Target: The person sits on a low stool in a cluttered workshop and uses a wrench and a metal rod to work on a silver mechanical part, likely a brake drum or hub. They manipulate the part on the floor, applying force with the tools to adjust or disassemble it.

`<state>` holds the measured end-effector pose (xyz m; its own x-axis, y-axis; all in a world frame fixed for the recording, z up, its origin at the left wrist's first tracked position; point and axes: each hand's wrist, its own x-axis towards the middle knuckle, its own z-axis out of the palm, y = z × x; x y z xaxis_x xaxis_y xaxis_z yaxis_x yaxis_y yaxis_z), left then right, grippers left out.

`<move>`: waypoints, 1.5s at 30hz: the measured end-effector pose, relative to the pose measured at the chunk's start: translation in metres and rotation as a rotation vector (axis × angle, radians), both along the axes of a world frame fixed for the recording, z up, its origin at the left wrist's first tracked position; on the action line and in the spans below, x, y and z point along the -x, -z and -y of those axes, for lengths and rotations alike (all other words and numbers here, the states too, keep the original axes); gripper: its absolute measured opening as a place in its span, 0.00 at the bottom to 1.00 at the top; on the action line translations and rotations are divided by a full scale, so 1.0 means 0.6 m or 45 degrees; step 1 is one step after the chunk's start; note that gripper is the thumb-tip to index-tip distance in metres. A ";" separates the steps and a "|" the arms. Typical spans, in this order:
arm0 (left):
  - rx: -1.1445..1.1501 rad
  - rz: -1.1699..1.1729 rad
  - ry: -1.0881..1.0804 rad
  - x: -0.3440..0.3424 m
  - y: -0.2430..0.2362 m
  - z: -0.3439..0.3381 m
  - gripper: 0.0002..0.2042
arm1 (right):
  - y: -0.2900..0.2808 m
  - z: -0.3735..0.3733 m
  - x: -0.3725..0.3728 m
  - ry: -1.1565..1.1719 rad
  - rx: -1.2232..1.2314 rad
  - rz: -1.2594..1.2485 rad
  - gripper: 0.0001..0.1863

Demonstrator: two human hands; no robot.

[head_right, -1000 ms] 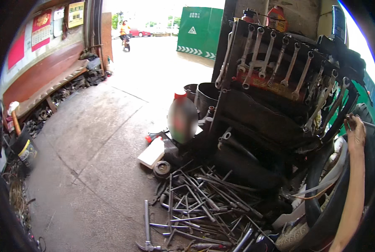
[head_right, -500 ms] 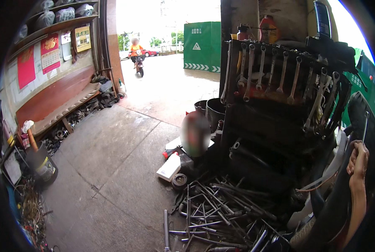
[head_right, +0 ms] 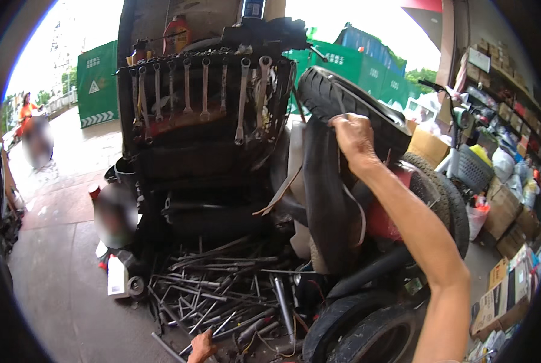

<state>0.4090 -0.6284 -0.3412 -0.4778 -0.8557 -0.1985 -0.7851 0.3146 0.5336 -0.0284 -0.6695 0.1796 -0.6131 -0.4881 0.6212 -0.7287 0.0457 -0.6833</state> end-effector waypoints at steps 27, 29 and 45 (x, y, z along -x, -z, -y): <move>-0.044 0.191 -0.112 0.048 -0.031 -0.023 0.23 | -0.034 0.386 0.175 0.498 0.055 -0.814 0.09; -0.035 0.179 -0.110 0.053 -0.031 -0.023 0.24 | -0.042 0.392 0.179 0.505 0.048 -0.783 0.10; -0.119 0.073 -0.108 0.046 -0.059 -0.018 0.25 | -0.048 0.393 0.167 0.673 -0.078 -0.728 0.15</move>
